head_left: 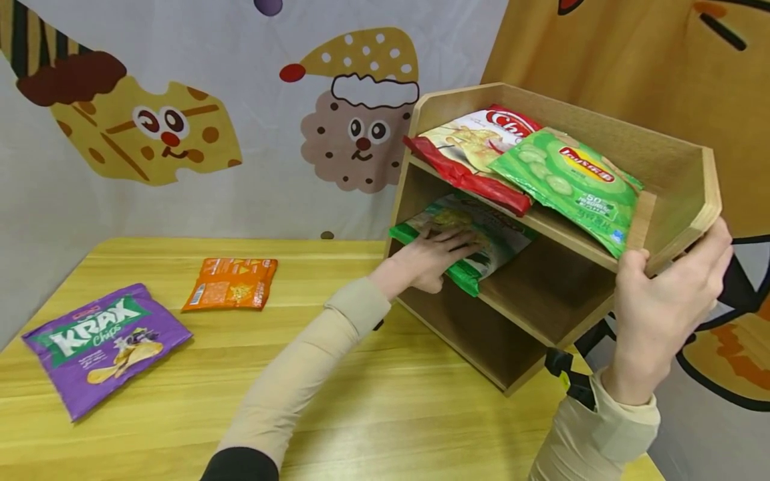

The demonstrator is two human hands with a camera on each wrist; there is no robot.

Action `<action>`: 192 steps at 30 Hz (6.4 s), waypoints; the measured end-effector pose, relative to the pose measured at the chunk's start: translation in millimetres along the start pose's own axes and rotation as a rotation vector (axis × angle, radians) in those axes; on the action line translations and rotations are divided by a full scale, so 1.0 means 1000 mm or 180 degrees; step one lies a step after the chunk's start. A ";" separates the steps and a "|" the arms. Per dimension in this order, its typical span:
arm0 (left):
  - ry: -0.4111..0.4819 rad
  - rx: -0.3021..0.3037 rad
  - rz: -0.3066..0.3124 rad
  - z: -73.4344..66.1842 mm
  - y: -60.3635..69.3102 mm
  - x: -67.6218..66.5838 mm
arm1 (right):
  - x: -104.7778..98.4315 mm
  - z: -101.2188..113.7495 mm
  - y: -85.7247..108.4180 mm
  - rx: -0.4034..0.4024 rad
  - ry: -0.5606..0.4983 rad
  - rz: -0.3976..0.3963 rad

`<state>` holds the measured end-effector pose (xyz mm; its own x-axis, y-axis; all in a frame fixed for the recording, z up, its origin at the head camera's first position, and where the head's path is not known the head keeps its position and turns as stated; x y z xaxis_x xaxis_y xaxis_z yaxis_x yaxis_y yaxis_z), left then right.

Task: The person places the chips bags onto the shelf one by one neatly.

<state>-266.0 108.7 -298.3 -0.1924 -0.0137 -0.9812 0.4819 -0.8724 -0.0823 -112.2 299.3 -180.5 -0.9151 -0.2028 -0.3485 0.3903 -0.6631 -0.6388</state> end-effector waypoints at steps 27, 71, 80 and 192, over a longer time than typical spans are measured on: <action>0.0153 -0.0105 -0.1493 0.009 0.083 0.032 | 0.001 -0.003 -0.001 -0.0107 -0.0081 -0.0064; 0.1340 -0.2938 0.0544 0.096 0.255 0.126 | 0.002 -0.004 -0.001 -0.0073 -0.0018 -0.0034; 0.1288 -0.2886 0.0285 0.094 0.251 0.116 | 0.001 -0.002 0.000 -0.0076 -0.0009 -0.0048; 0.0532 -0.0840 -0.0870 -0.007 0.189 0.041 | 0.001 -0.003 0.000 -0.0070 -0.0087 -0.0072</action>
<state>-176.7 -53.2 -355.7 -0.2126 0.2995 -0.9301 0.6390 -0.6775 -0.3642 -112.5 301.9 -182.8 -0.9260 -0.2077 -0.3152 0.3713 -0.6517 -0.6614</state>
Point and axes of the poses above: each hand's wrist, its own y-axis away from the middle knuckle, its own x-axis out of the palm, z = x × y, the point moved 3 cm from there along -y, towards the middle knuckle, and after that the axes turned 7 degrees about x, right-handed, at the moved point
